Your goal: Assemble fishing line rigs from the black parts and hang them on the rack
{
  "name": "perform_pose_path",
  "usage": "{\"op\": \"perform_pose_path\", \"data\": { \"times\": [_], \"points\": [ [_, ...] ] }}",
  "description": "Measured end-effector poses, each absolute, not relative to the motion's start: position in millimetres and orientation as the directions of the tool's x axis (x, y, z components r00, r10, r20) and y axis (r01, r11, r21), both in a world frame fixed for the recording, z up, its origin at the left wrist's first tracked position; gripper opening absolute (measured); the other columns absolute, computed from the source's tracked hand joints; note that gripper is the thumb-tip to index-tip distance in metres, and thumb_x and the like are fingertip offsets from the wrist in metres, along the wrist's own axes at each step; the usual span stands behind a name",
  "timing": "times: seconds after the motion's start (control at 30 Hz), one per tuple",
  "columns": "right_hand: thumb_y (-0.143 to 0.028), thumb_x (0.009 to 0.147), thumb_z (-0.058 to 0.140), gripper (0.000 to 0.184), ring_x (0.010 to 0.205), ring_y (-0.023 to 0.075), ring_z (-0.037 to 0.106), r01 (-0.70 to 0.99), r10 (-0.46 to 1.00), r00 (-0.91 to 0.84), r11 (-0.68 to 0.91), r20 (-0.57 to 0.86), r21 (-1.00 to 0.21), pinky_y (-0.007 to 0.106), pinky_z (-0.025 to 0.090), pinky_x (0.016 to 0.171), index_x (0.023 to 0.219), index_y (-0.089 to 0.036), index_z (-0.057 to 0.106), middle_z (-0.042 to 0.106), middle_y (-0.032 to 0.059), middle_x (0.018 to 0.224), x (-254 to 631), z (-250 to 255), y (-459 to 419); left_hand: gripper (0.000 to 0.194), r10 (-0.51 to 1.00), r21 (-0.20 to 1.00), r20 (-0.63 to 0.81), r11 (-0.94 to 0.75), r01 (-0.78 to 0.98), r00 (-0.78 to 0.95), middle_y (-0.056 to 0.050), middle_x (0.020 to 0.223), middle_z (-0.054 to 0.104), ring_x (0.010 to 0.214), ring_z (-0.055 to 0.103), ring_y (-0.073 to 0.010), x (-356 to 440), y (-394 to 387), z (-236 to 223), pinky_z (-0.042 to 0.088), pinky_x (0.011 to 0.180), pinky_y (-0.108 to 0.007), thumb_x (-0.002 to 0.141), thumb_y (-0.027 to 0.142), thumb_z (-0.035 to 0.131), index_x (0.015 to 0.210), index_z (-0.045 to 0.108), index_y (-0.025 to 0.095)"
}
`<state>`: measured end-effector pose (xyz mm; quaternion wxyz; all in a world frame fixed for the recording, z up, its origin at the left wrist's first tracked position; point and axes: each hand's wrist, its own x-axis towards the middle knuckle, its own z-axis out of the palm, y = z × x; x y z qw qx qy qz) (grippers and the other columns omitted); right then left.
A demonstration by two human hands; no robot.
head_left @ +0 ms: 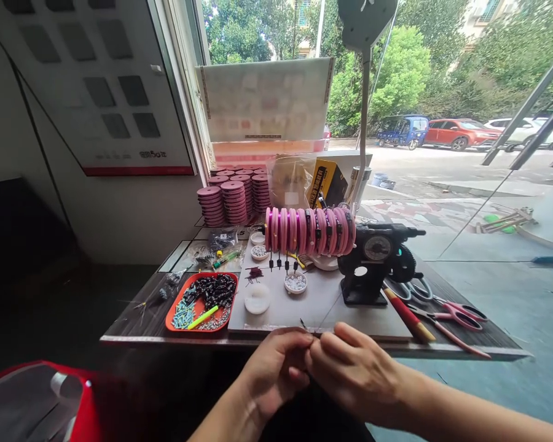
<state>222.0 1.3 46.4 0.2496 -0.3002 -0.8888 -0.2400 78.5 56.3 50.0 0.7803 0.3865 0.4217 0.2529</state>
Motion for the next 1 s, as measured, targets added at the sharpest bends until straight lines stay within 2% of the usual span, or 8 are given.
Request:
{"op": "perform_pose_path", "data": {
  "times": [0.17,0.3,0.43,0.53,0.6,0.77,0.9,1.0],
  "points": [
    [-0.015,0.090,0.044,0.025,0.059,0.0114,0.050,0.514,0.640,-0.528,0.764,0.558,-0.389,0.023,0.040,0.059,0.069,-0.018,0.057,0.059,-0.0008,0.062,215.8,73.5,11.3,0.010,0.942,0.995,0.004,-0.037,0.090,0.337,-0.004,0.071,0.059,0.064,0.052,-0.0153,73.9,48.2,43.0,0.038,0.058,-0.024,0.066,0.011,0.063,0.060,0.065,0.018],
    [-0.019,0.084,0.055,0.012,0.063,0.0103,0.057,0.382,0.910,-0.330,0.372,0.252,-0.846,0.020,0.045,0.059,0.074,-0.015,0.059,0.063,-0.0007,0.067,206.8,99.6,54.3,0.023,0.715,0.505,0.589,-0.690,0.519,0.377,-0.013,0.084,0.070,0.067,0.061,-0.0215,66.6,44.7,33.4,0.041,0.064,-0.030,0.077,0.007,0.054,0.077,0.072,0.021],
    [-0.014,0.079,0.058,0.014,0.054,0.0094,0.056,0.396,0.886,-0.425,0.365,0.184,-0.842,0.019,0.043,0.050,0.066,-0.013,0.060,0.062,-0.0018,0.060,196.0,104.6,75.9,0.026,0.549,0.202,0.599,-0.808,0.553,0.583,-0.013,0.069,0.071,0.056,0.058,-0.0206,65.8,45.2,39.4,0.034,0.053,-0.030,0.076,0.003,0.050,0.069,0.071,0.017],
    [-0.015,0.080,0.058,0.005,0.067,0.0125,0.056,0.478,0.891,-0.369,0.427,0.265,-0.768,0.024,0.042,0.061,0.078,-0.015,0.062,0.064,0.0006,0.073,206.0,100.7,55.7,0.021,0.759,0.655,0.406,-0.630,0.417,0.509,-0.008,0.060,0.064,0.057,0.053,-0.0169,69.6,49.8,49.6,0.033,0.055,-0.028,0.074,0.008,0.054,0.060,0.066,0.017],
    [-0.015,0.085,0.052,0.010,0.069,0.0142,0.053,0.627,0.796,-0.384,0.597,0.469,-0.500,0.027,0.039,0.064,0.085,-0.016,0.061,0.063,0.0024,0.078,217.8,93.6,35.9,0.013,0.909,0.974,0.029,-0.120,0.193,0.416,-0.003,0.059,0.057,0.054,0.045,-0.0122,71.8,54.7,54.3,0.031,0.052,-0.024,0.070,0.014,0.058,0.058,0.063,0.017],
    [0.000,0.087,0.031,0.037,0.062,0.0151,0.046,0.668,0.379,-0.658,0.693,0.651,0.271,0.030,0.033,0.060,0.071,-0.013,0.061,0.058,0.0041,0.066,223.1,59.4,10.3,0.009,0.746,0.861,-0.430,0.509,-0.019,0.508,0.005,0.054,0.039,0.044,0.029,-0.0060,72.6,62.8,54.8,0.017,0.041,-0.017,0.059,0.024,0.059,0.057,0.054,0.016],
    [-0.001,0.086,0.033,0.033,0.062,0.0153,0.047,0.643,0.425,-0.674,0.740,0.604,0.196,0.030,0.034,0.058,0.072,-0.013,0.061,0.059,0.0036,0.065,213.1,51.0,7.2,0.009,0.757,0.874,-0.417,0.486,-0.007,0.503,0.004,0.054,0.041,0.045,0.033,-0.0069,72.9,59.3,52.3,0.020,0.040,-0.018,0.061,0.023,0.059,0.058,0.057,0.015],
    [-0.011,0.089,0.039,0.028,0.060,0.0128,0.049,0.540,0.581,-0.583,0.799,0.568,-0.263,0.025,0.039,0.058,0.070,-0.017,0.059,0.059,0.0003,0.062,213.0,68.9,12.5,0.009,0.901,0.991,-0.128,0.096,0.097,0.414,-0.002,0.064,0.054,0.057,0.048,-0.0114,71.2,55.3,45.1,0.035,0.050,-0.020,0.067,0.014,0.061,0.059,0.062,0.016]
  ]
}}
